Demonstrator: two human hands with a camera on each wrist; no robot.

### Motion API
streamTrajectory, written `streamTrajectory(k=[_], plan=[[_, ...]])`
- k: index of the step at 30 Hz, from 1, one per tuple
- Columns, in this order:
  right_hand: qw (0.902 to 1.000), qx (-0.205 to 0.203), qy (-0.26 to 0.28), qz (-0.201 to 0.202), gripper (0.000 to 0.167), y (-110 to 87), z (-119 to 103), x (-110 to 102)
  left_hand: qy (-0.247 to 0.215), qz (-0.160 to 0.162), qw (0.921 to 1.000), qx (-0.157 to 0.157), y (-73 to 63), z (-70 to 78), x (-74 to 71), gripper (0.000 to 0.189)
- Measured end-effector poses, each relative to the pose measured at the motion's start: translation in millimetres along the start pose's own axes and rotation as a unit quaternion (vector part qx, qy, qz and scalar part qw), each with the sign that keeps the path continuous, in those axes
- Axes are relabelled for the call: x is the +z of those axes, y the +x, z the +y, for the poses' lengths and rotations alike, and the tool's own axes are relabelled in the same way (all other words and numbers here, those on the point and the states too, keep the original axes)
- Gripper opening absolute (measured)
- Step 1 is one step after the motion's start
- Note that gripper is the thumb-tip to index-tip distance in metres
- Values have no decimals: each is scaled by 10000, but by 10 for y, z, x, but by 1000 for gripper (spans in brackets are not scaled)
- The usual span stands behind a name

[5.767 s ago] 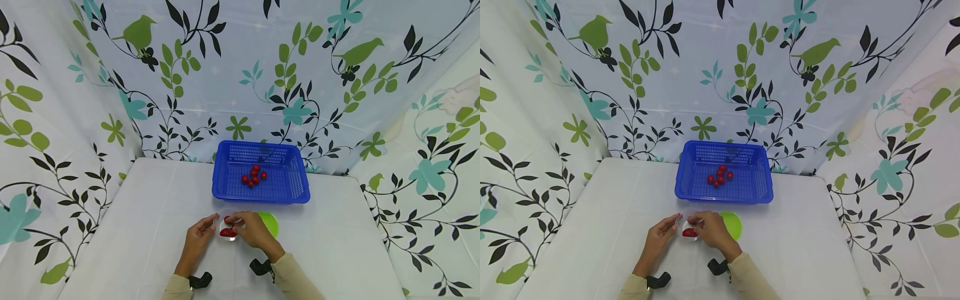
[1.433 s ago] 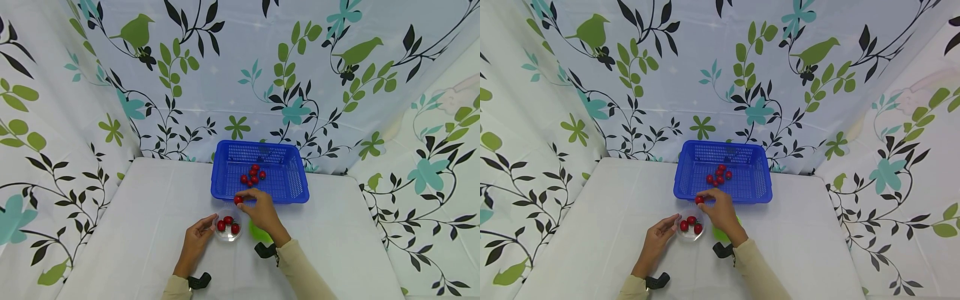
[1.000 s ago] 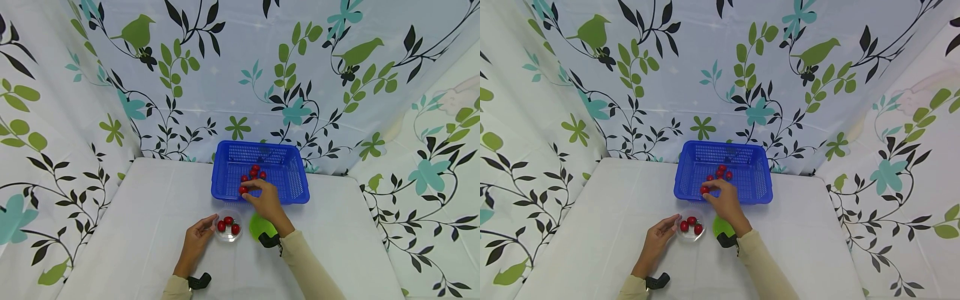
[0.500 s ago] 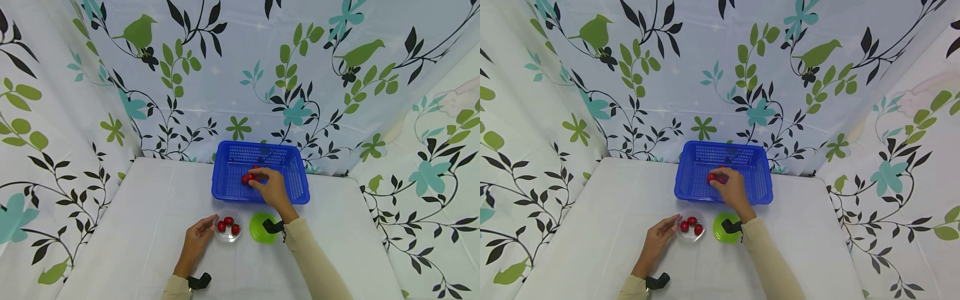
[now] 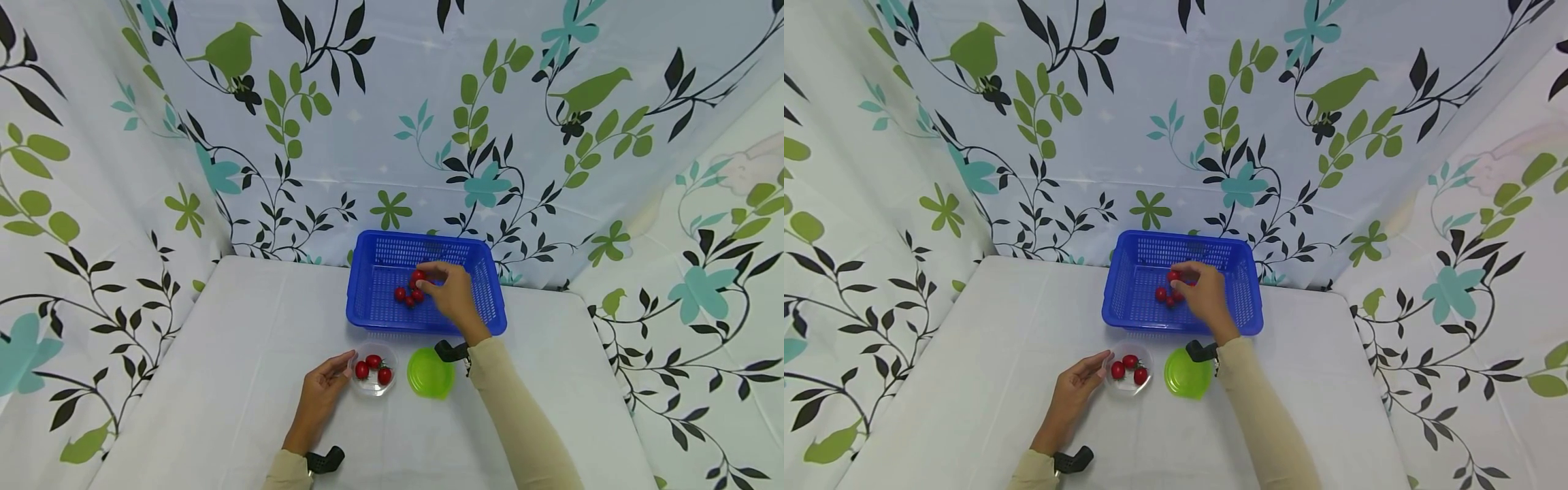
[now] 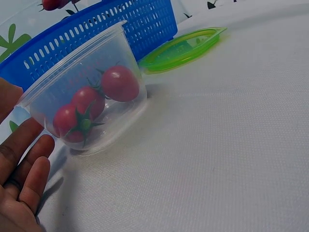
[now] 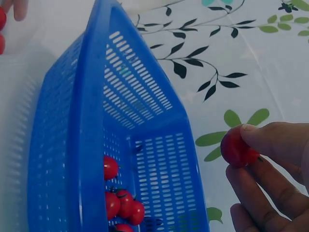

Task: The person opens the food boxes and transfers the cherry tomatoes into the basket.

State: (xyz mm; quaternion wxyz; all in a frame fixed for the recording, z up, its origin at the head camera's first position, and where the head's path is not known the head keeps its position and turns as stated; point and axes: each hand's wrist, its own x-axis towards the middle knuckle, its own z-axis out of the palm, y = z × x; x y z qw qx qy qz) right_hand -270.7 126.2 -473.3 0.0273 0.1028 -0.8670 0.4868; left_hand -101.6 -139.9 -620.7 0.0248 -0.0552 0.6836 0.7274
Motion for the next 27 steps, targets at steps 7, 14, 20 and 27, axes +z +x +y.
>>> streamTrajectory(k=[7,14,20,27], plan=[[9997,244,-84,-5,28,123,45,-47,3,11,10000,80,4,0,-1,37],[9993,257,-266,-27,29,251,83,-82,-9,11,9999,101,8,-5,-4,37],[9987,311,-389,-78,27,350,99,-114,-5,15,9999,129,-3,15,-5,37],[9977,441,-503,-150,25,431,122,-135,11,19,9995,313,-1,7,6,37]])
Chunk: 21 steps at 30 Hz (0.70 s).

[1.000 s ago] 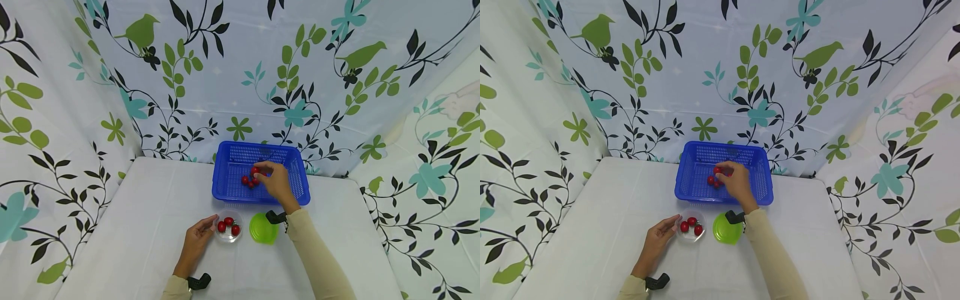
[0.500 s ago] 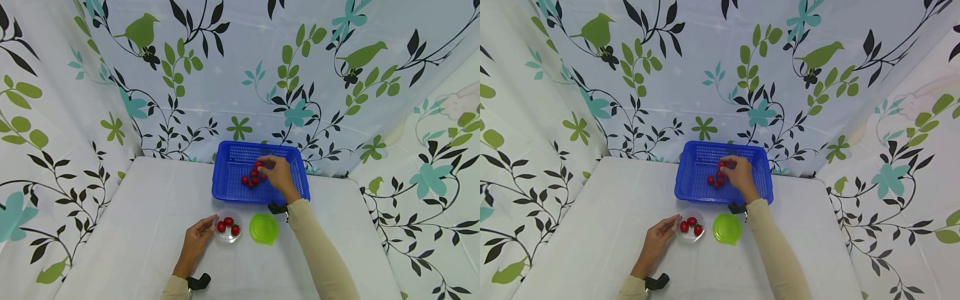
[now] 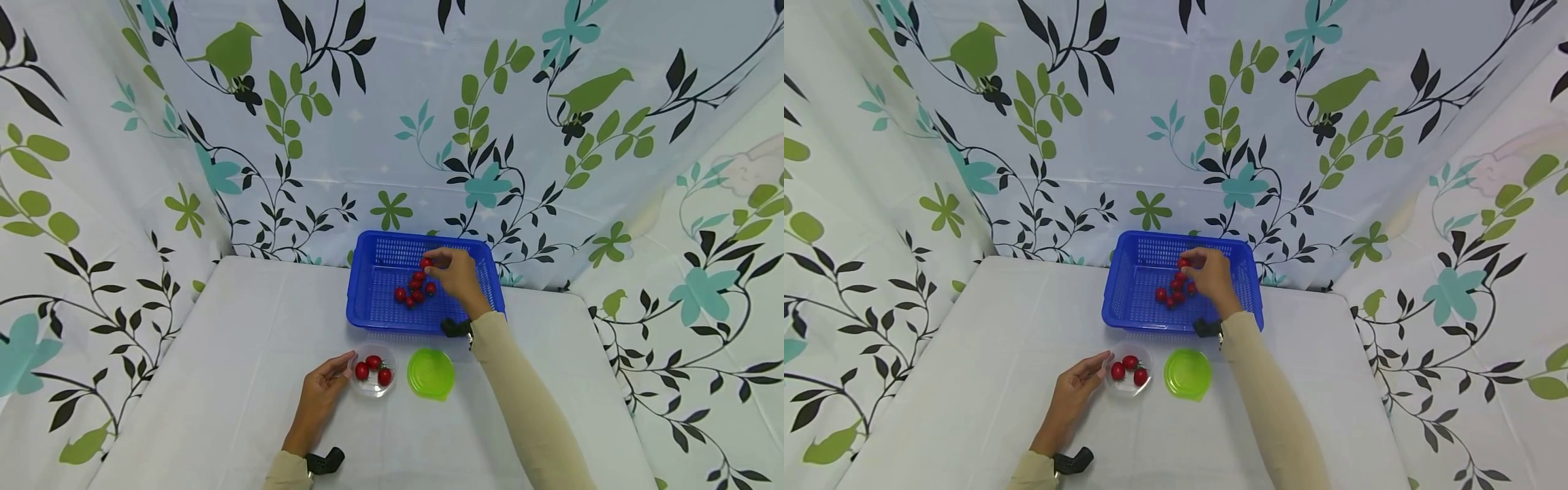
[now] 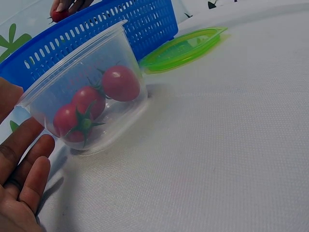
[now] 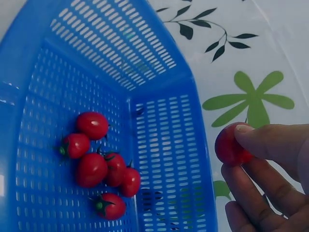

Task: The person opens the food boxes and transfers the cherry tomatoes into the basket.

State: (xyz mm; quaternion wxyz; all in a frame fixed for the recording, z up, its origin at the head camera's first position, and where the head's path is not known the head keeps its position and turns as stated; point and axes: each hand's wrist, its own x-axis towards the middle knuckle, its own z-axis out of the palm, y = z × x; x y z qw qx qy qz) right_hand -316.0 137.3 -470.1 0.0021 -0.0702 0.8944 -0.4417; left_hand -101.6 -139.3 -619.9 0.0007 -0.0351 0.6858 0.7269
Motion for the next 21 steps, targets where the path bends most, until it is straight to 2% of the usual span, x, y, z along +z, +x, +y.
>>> streamTrajectory(k=[7,21], plan=[[9995,209,-166,-169,24,93,54,6,-1,-33,10000,79,4,-10,-7,37],[9965,584,-362,-483,27,273,297,23,22,-39,9997,-250,-9,-7,-21,37]])
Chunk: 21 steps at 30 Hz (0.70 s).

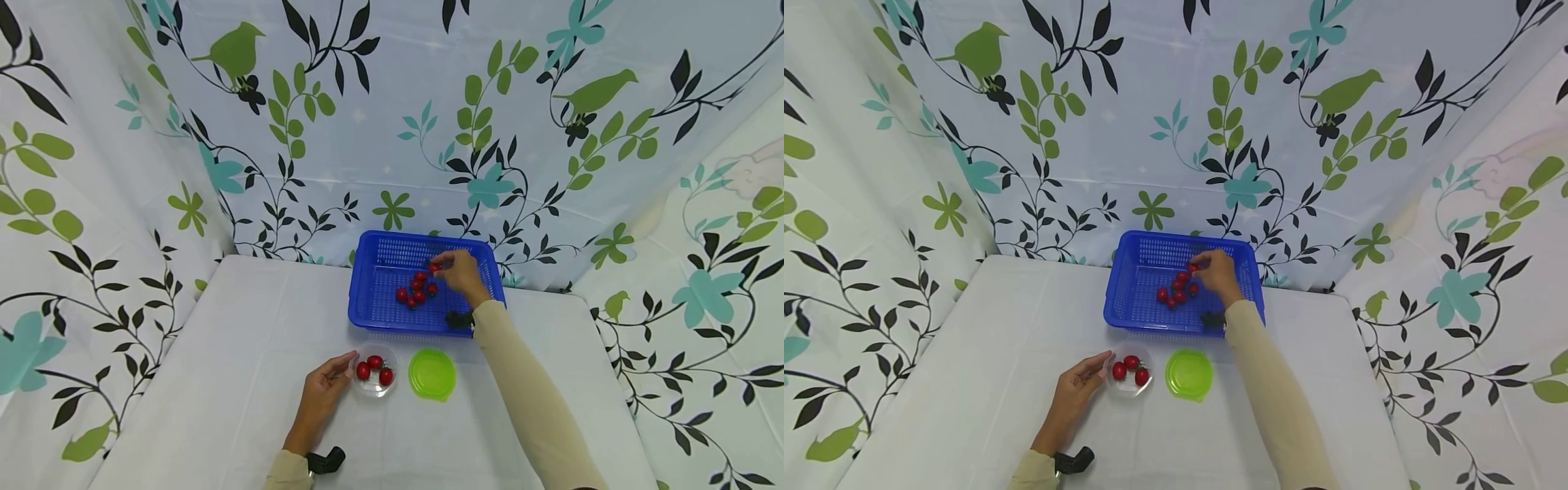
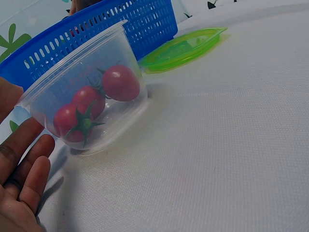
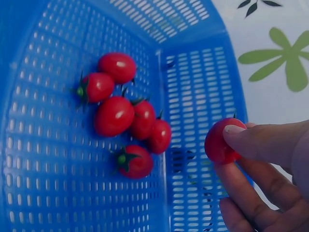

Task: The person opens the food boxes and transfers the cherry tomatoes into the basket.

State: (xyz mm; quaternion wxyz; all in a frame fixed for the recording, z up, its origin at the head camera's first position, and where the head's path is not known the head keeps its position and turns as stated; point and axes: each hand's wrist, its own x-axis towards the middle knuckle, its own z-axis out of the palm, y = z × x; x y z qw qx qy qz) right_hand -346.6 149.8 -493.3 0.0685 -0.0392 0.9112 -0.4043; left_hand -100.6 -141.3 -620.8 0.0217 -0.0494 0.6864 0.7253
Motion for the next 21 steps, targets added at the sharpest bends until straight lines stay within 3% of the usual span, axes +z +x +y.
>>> streamTrajectory(k=[21], plan=[[9979,476,128,-425,28,211,216,27,13,61,9999,-139,5,11,-6,36]])
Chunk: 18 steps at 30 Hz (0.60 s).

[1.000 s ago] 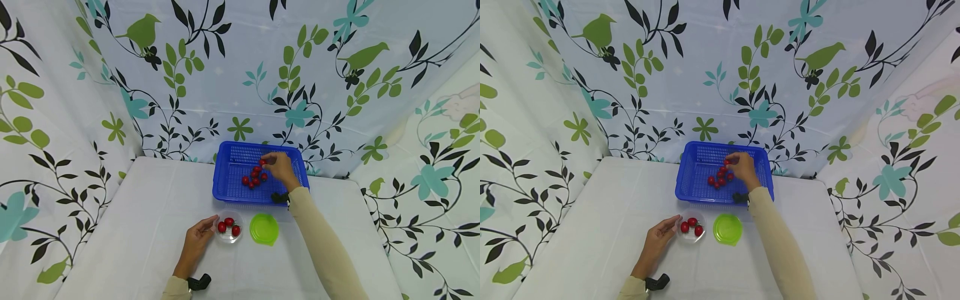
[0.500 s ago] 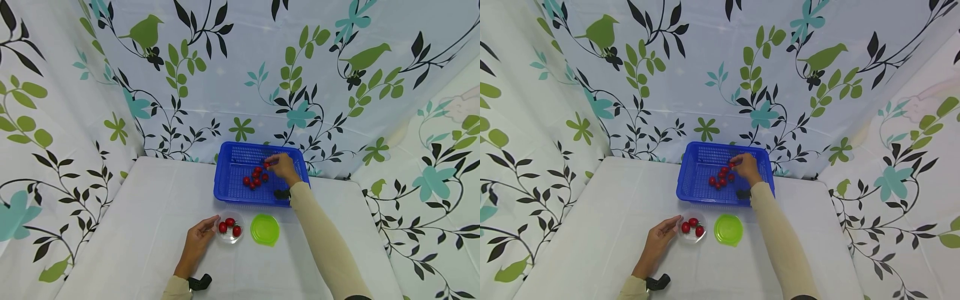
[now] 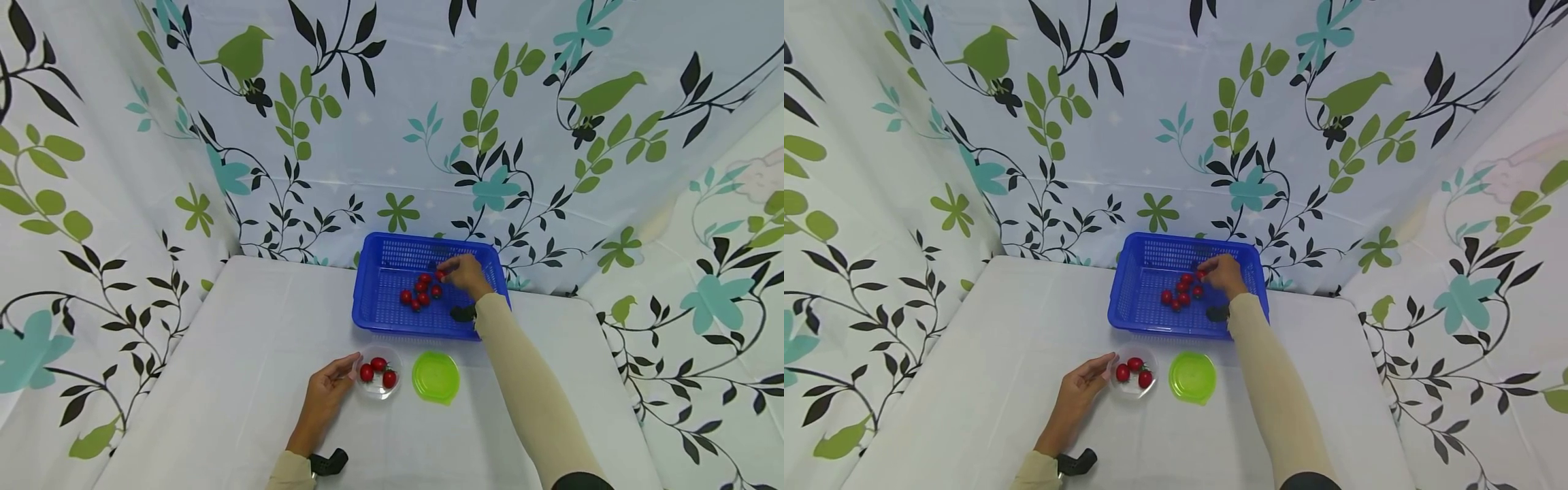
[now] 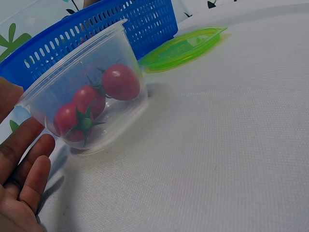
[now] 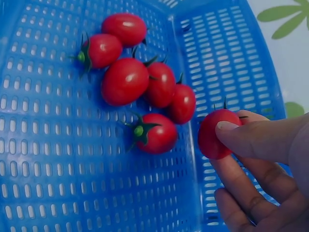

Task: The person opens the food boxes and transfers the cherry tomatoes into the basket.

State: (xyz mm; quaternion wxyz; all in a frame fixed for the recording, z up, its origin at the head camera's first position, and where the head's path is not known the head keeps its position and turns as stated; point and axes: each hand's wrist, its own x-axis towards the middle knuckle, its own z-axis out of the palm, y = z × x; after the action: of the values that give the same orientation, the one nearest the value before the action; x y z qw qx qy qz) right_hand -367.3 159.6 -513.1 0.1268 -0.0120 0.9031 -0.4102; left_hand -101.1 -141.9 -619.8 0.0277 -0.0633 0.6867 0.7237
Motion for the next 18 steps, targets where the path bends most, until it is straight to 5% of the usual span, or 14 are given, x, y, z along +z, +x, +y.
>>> streamTrajectory(k=[18], plan=[[9986,421,-224,-209,31,96,123,-11,-106,-19,9999,-19,8,-1,4,35]])
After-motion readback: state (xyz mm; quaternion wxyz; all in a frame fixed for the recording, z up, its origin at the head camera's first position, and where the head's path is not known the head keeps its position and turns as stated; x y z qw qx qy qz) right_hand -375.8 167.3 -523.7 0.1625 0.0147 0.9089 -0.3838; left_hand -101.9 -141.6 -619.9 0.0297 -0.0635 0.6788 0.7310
